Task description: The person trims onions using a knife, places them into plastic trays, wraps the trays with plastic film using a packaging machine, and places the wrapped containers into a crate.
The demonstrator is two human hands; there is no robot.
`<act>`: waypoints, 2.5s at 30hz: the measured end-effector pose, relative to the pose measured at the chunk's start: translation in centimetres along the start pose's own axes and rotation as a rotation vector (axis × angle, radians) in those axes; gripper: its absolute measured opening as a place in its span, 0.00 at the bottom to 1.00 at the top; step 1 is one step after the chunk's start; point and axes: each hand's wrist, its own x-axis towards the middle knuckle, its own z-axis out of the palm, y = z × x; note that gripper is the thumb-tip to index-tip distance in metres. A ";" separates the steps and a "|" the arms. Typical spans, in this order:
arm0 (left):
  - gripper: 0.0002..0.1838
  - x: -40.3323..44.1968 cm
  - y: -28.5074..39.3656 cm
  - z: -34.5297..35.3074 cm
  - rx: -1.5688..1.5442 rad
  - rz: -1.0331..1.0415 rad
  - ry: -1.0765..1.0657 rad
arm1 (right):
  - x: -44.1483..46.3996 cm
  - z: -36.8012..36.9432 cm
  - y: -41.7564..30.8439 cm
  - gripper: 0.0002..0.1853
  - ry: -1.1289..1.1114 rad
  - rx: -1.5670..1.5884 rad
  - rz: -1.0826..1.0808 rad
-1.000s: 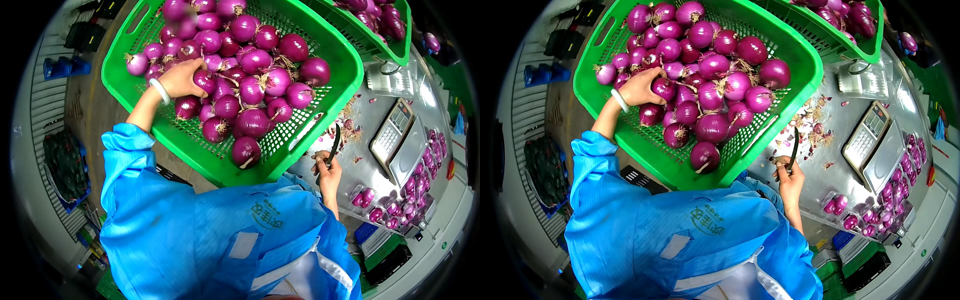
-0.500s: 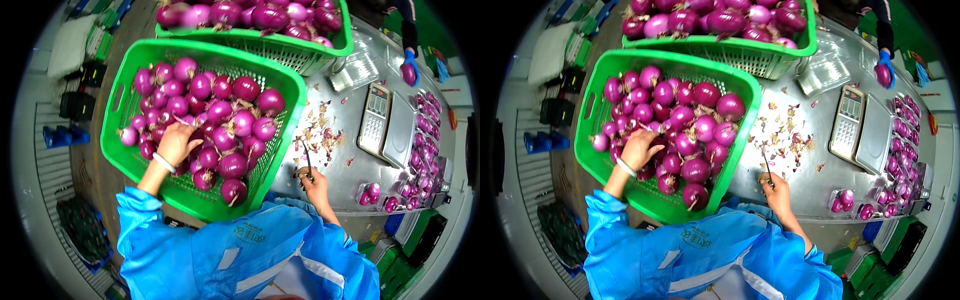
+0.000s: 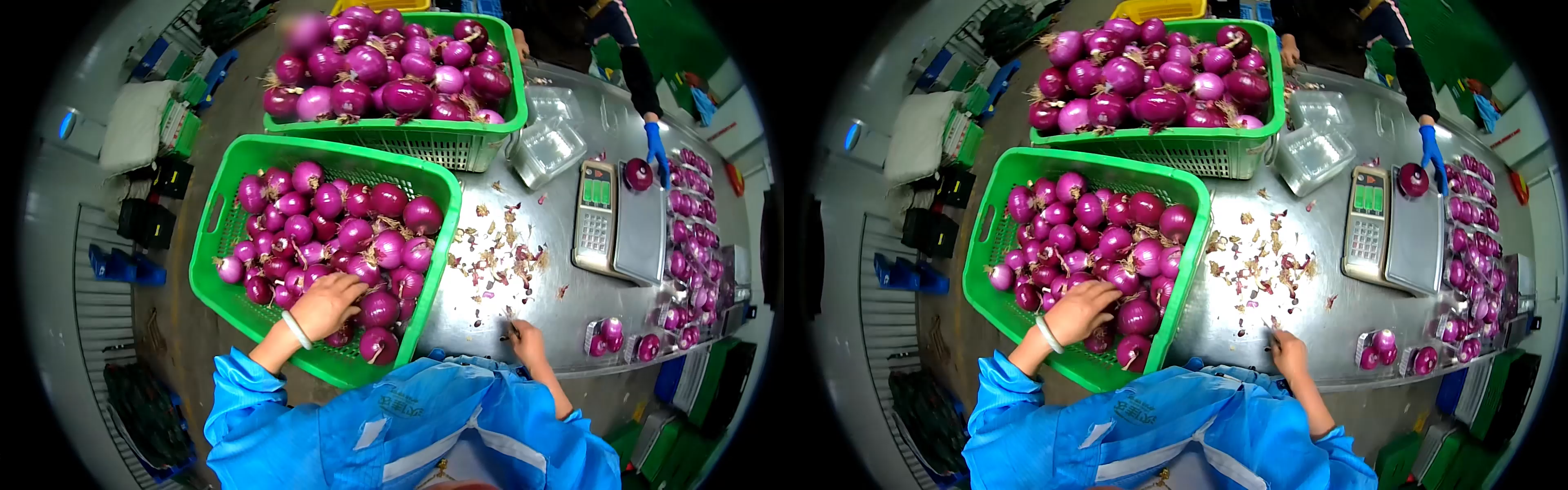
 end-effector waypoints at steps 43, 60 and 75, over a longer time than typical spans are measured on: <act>0.21 7.4 53.6 21.2 -0.379 0.604 -0.044 | -41.0 -6.8 20.1 0.14 0.275 0.146 0.423; 0.39 14.2 85.4 37.6 -1.165 -0.238 -1.767 | -54.5 -20.5 29.3 0.16 1.444 0.346 0.813; 0.12 40.3 106.0 49.8 -0.954 -0.452 -1.464 | -65.0 -11.5 51.9 0.16 0.146 0.500 1.380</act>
